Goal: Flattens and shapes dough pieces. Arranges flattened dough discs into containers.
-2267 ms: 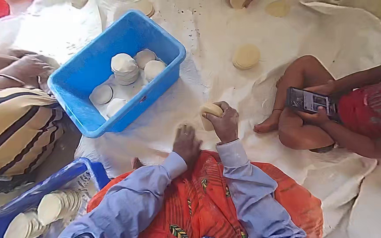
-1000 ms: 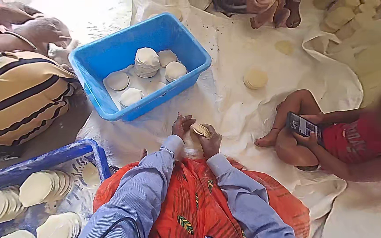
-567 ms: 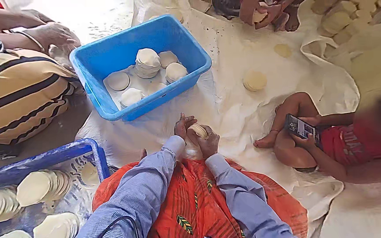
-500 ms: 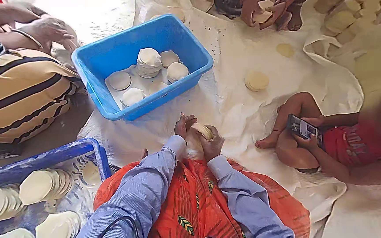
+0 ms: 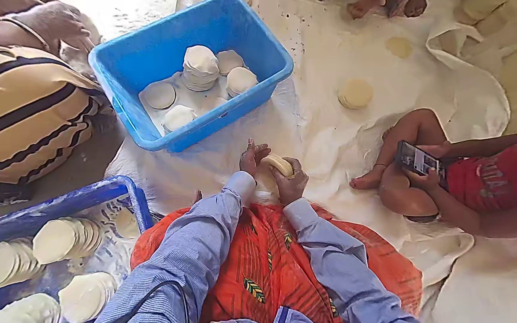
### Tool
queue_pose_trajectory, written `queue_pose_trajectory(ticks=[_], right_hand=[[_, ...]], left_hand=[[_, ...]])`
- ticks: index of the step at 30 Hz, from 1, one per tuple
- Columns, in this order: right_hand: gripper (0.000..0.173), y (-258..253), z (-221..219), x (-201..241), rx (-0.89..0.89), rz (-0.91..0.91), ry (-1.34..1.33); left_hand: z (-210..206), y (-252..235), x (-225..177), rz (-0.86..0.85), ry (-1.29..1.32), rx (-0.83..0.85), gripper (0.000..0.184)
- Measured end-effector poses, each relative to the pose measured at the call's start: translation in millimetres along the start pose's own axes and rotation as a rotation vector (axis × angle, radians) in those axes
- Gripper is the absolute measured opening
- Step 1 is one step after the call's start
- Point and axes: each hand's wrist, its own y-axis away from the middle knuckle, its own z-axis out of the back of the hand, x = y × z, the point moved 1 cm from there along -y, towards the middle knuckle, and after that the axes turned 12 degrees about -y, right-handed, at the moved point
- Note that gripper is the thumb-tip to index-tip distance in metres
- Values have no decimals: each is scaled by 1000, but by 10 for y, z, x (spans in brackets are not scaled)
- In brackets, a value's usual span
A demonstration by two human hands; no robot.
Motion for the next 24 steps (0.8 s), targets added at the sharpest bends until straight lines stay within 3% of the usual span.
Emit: queue_pose_trajectory(ticks=[4,7,10,13,16,20,22,24], right_hand=[[40,-28,-19,-25,78,-49,38],[39,7,-23,-14,10,20,1],[46,-15,-17,-23,91,-86,66],[38,-28,-4,-8,17,4,19],[48,14,-11,-4,47,-7,25],[40,-2,-31,35,63,-6,35],[42,36,-13,52,2,20,-4],[47,17,-13,20,58,-40,17]], left_hand=[[-53,24,-34,-10,-18,4,78],[-35,27,-35,-20,-13,-16,77],[-58,22,1,-19,-38,8,79],[-53,4,-8,-42,-17,-6,78],[-60,11,16,-46,-36,1,79],[-66,32,-38,-39,-40,-17,78],[-56,30,-24,-23,-19,-18,78],[-74,15,20,-36,-18,5,79]])
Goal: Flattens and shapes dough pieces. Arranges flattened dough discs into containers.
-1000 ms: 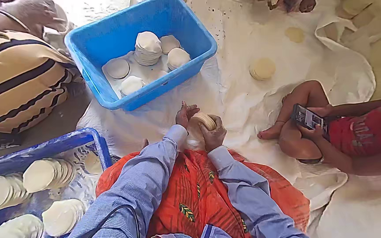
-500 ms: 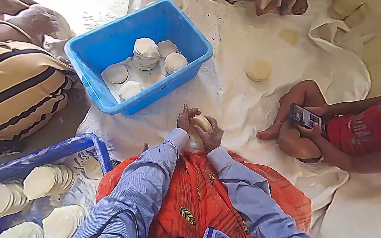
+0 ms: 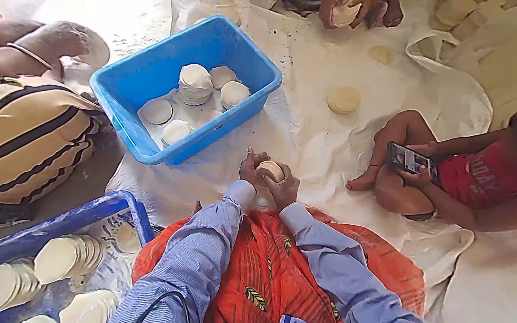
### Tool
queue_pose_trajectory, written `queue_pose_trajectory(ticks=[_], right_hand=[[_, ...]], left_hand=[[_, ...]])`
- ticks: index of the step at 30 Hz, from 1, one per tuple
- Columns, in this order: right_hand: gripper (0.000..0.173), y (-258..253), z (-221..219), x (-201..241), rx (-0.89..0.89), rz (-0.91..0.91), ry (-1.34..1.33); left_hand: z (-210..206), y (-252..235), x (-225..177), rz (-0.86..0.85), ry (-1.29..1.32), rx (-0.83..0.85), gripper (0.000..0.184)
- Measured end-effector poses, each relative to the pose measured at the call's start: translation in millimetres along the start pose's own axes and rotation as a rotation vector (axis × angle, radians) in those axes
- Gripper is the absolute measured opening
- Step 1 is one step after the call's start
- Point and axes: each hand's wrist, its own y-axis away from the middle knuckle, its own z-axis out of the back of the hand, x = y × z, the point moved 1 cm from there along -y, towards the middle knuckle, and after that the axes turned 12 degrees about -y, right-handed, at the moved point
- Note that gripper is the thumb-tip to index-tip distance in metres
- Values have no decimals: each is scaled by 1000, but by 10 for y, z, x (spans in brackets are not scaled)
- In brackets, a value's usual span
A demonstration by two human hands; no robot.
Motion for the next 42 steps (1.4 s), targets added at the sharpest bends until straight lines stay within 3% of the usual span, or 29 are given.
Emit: queue_pose_trajectory(ticks=[3,9,13,16,20,23,27,29,31,34,37,42], right_hand=[[38,-59,-12,16,-23,13,20],[42,-52,-10,13,82,-38,77],[46,-9,-4,13,-27,29,9],[46,-62,3,24,54,-67,50],[41,-5,17,57,-30,37,-25],[43,-54,-8,14,47,-9,26],[40,-7,4,49,-43,58,-26],[49,-6,-1,41,7,-3,-2],[47,-71,-27,20,66,-73,24],[41,-37,-37,5,-24,21,-15],[53,-28,-20,26,29,-23,0],[40,-35,1,50,-30,80,-20]], left_hand=[[7,-12,-31,-30,-38,-12,79],[-7,8,-45,-28,-50,-22,78],[22,12,-54,-16,-24,-46,77],[-4,3,-37,-31,-40,-33,78],[35,-29,-1,-32,-22,-17,78],[-3,-34,15,-56,-50,-5,78],[29,-19,-21,-26,-31,-27,78],[-1,-4,-17,-18,-25,-27,78],[-32,13,-46,-23,-24,-29,78],[11,-4,-55,-29,0,-35,77],[-8,-3,-55,-20,-4,-26,79],[2,31,-110,-33,-31,-37,77]])
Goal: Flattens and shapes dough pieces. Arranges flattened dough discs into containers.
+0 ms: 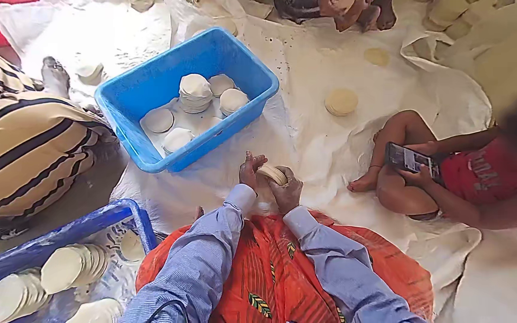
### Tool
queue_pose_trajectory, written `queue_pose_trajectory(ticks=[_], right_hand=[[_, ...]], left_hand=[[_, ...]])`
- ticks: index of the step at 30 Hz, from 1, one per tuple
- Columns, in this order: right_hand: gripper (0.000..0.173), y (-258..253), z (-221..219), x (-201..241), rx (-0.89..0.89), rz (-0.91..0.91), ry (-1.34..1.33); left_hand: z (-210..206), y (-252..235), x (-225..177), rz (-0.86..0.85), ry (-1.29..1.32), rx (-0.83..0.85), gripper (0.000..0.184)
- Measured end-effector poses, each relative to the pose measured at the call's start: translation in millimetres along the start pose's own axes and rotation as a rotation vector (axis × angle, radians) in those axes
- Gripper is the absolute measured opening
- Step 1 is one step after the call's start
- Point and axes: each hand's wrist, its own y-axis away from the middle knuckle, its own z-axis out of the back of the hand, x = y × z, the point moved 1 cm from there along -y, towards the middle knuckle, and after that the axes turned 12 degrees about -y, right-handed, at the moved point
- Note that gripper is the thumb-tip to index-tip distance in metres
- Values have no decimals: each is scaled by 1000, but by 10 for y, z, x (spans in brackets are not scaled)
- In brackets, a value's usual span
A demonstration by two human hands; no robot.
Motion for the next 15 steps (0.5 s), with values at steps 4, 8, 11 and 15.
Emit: queue_pose_trajectory(ticks=[4,8,11,15], right_hand=[[45,-43,-18,-24,112,-76,46],[40,9,-17,-21,6,61,2],[41,-25,-23,-47,83,-43,21],[40,23,-23,-14,-6,11,-30]], left_hand=[[-47,0,16,-33,-66,28,77],[-6,-13,16,-64,-46,16,75],[-54,-10,48,-76,-75,41,76],[-10,-32,58,-104,-74,38,78]])
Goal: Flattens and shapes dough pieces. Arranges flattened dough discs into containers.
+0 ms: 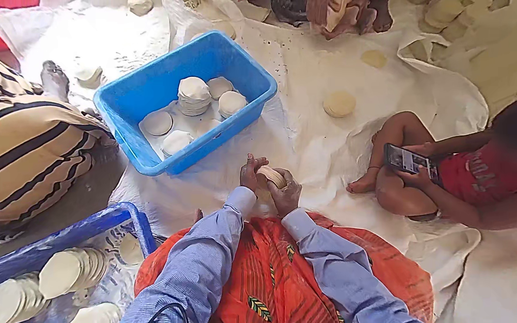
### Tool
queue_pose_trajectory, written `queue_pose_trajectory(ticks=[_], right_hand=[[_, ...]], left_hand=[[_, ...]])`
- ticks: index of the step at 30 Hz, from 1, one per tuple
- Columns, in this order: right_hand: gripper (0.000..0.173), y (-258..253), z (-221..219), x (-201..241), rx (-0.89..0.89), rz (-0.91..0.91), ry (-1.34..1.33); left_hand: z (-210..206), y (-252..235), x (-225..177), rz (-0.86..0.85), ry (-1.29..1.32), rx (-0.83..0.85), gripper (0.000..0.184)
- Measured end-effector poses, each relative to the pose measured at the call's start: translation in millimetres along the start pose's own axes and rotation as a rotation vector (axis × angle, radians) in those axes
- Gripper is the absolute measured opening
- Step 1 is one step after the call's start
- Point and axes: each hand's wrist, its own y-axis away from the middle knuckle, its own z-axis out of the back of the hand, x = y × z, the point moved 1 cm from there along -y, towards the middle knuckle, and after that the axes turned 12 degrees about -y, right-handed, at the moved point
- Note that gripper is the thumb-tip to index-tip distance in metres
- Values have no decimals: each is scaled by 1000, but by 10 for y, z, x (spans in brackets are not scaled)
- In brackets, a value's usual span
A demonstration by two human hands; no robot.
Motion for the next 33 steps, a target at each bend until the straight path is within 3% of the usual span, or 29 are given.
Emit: queue_pose_trajectory(ticks=[4,7,11,15,23,27,30,33], right_hand=[[40,-56,-19,-44,90,-62,38],[36,-22,-10,-14,21,-1,14],[41,-64,-17,-51,91,-60,30],[38,-26,-4,-40,-22,36,-7],[42,-23,-4,-93,32,-26,34],[31,-69,-13,-54,26,21,-15],[32,-81,98,282,-35,25,-202],[31,-225,257,526,-38,-138,-395]], left_hand=[[-54,-9,30,5,3,2,77],[-5,16,-20,16,-6,3,78],[-64,8,16,-5,-18,7,78],[1,-21,4,-13,-2,-4,78],[-54,37,-25,-13,-18,5,80],[117,-121,-21,-96,-20,-74,79],[227,-173,-67,8,111,-83,85],[64,-49,-87,277,468,-57,78]])
